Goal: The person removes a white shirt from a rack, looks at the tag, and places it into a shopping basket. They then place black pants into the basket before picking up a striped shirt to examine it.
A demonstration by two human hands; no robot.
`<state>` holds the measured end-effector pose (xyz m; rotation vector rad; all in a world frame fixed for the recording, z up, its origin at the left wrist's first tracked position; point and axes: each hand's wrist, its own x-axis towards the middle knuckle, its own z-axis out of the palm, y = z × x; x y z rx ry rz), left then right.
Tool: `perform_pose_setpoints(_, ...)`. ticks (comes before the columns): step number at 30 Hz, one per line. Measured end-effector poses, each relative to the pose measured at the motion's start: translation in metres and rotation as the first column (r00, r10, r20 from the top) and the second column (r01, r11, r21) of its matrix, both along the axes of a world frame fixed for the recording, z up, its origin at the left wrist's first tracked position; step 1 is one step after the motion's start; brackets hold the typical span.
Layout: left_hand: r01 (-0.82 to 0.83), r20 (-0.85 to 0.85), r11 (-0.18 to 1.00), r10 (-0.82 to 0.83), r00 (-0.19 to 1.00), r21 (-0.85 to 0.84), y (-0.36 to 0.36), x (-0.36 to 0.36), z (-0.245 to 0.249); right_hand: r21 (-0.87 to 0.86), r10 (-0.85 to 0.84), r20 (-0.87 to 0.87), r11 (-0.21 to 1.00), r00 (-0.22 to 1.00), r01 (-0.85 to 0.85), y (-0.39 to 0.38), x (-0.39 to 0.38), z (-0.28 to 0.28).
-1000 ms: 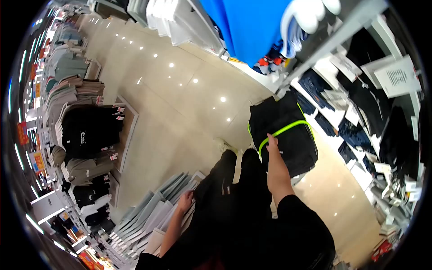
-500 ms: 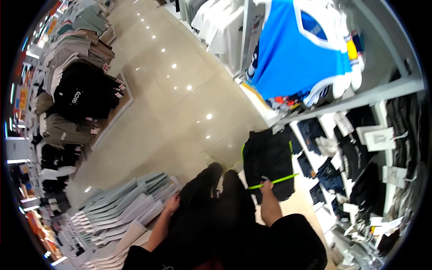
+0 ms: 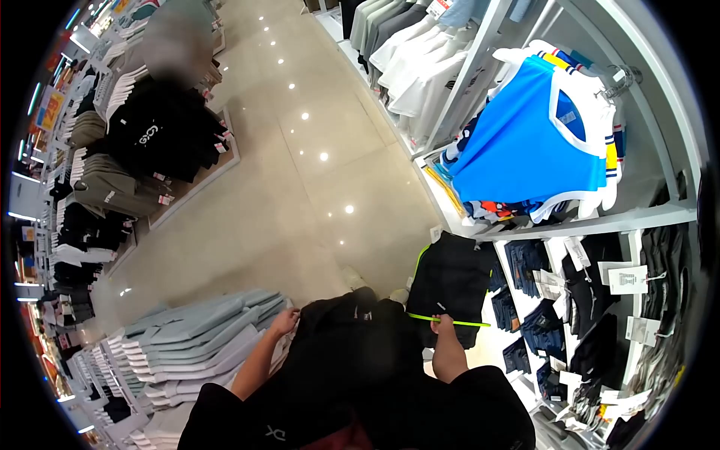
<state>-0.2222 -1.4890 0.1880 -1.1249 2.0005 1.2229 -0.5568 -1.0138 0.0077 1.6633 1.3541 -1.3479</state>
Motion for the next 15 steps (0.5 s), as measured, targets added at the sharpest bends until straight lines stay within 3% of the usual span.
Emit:
perform_pose_setpoints(3, 0.049, -0.013, 0.998, -0.049, 0.999, -0.033, -0.024, -0.008, -0.014, -0.027, -0.073, -0.159, 0.997, 0.985, 0.069, -0.025, -0.001, -0.014)
perform_pose_setpoints(5, 0.125, -0.058, 0.984, -0.133, 0.989, -0.124, -0.037, -0.003, -0.030, -0.097, -0.163, -0.162, 0.984, 0.973, 0.149, -0.038, -0.009, -0.014)
perform_pose_setpoints(8, 0.016, -0.125, 0.997, -0.026, 0.992, -0.081, -0.054, -0.001, -0.036, -0.091, -0.159, -0.181, 0.985, 0.971, 0.145, -0.066, -0.025, -0.021)
perform_pose_setpoints(11, -0.021, -0.101, 1.000, 0.022, 0.995, 0.012, -0.056, -0.028, 0.000, -0.075, -0.197, -0.203, 0.980, 0.959, 0.185, -0.092, -0.045, -0.011)
perform_pose_setpoints(13, -0.009, -0.121, 0.997, 0.000, 0.993, -0.071, -0.062, -0.021, -0.012, -0.014, -0.402, -0.178, 0.914, 0.898, 0.406, -0.107, -0.056, -0.008)
perform_pose_setpoints(14, -0.008, -0.112, 0.997, 0.000, 0.994, -0.073, -0.066, -0.019, -0.018, 0.080, -0.390, -0.206, 0.907, 0.898, 0.412, -0.116, -0.059, -0.003)
perform_pose_setpoints(15, -0.027, -0.087, 0.999, 0.025, 0.996, -0.025, -0.069, -0.016, -0.021, 0.065, -0.312, -0.294, 0.937, 0.903, 0.344, -0.126, -0.055, 0.010)
